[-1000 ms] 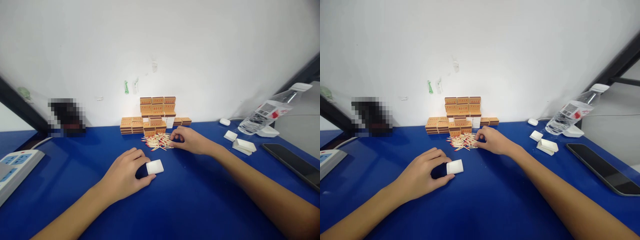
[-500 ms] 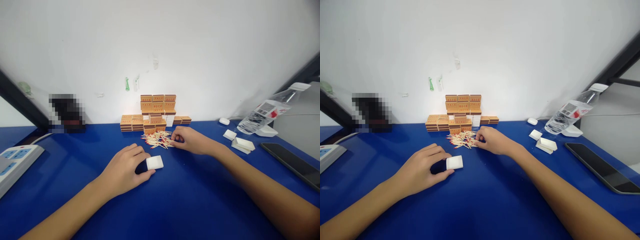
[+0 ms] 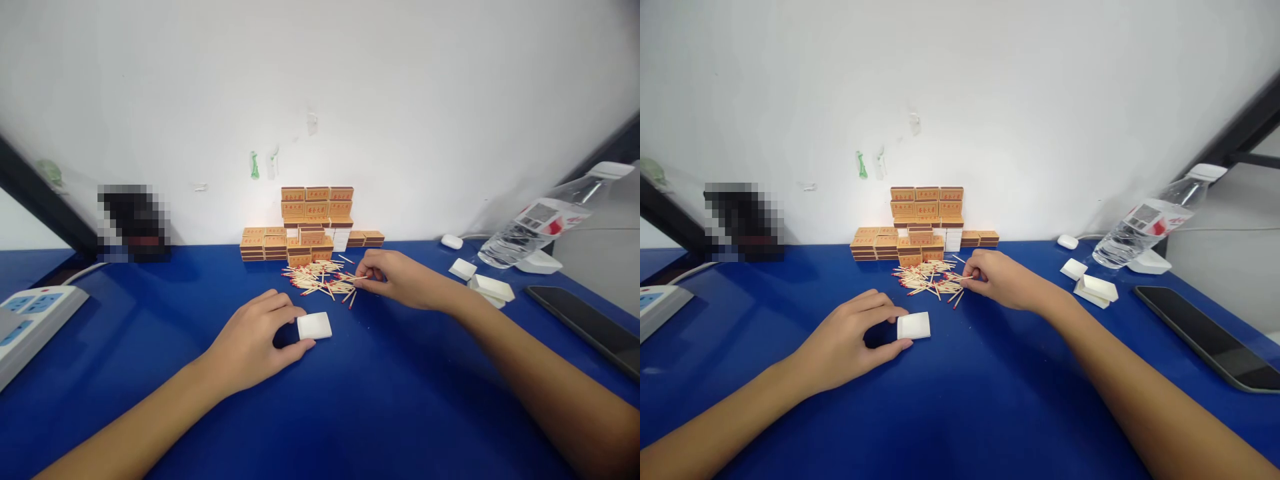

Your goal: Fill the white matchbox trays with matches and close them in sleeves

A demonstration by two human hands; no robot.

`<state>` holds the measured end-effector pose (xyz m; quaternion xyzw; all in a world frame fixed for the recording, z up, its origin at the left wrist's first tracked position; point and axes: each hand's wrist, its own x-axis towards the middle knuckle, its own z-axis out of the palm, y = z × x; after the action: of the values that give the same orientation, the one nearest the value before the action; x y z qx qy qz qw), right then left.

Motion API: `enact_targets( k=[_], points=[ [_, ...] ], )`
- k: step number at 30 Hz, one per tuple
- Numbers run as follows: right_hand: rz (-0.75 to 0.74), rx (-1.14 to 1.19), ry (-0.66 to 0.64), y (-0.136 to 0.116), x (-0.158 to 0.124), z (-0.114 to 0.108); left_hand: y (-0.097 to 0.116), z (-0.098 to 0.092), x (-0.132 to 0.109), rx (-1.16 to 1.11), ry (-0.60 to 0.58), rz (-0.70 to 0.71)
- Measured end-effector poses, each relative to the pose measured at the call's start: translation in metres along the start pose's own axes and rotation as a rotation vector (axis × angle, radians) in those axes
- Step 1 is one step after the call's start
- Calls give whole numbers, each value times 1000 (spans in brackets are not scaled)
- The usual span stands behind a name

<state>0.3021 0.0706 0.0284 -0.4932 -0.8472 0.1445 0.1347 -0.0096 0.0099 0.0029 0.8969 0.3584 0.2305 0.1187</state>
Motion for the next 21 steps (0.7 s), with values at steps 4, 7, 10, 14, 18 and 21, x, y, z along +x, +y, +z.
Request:
enact_targets(
  k=[4, 7, 10, 14, 18, 21],
  points=[
    [-28, 57, 49, -9, -2, -2, 0, 1, 1, 9, 11, 5],
    [-59, 118, 39, -21, -4, -3, 0, 2, 2, 8, 15, -12],
    [-105, 182, -10, -35, -7, -2, 0, 2, 3, -4, 21, -39],
    [-174, 196, -80, -50, -11, 7, -2, 3, 2, -20, 41, -57],
    [-242, 140, -129, -58, -13, 18, -2, 5, 3, -42, 42, -33],
    [-250, 59, -108, -63, -14, 21, -2, 6, 3, -57, 45, -29]
  ],
)
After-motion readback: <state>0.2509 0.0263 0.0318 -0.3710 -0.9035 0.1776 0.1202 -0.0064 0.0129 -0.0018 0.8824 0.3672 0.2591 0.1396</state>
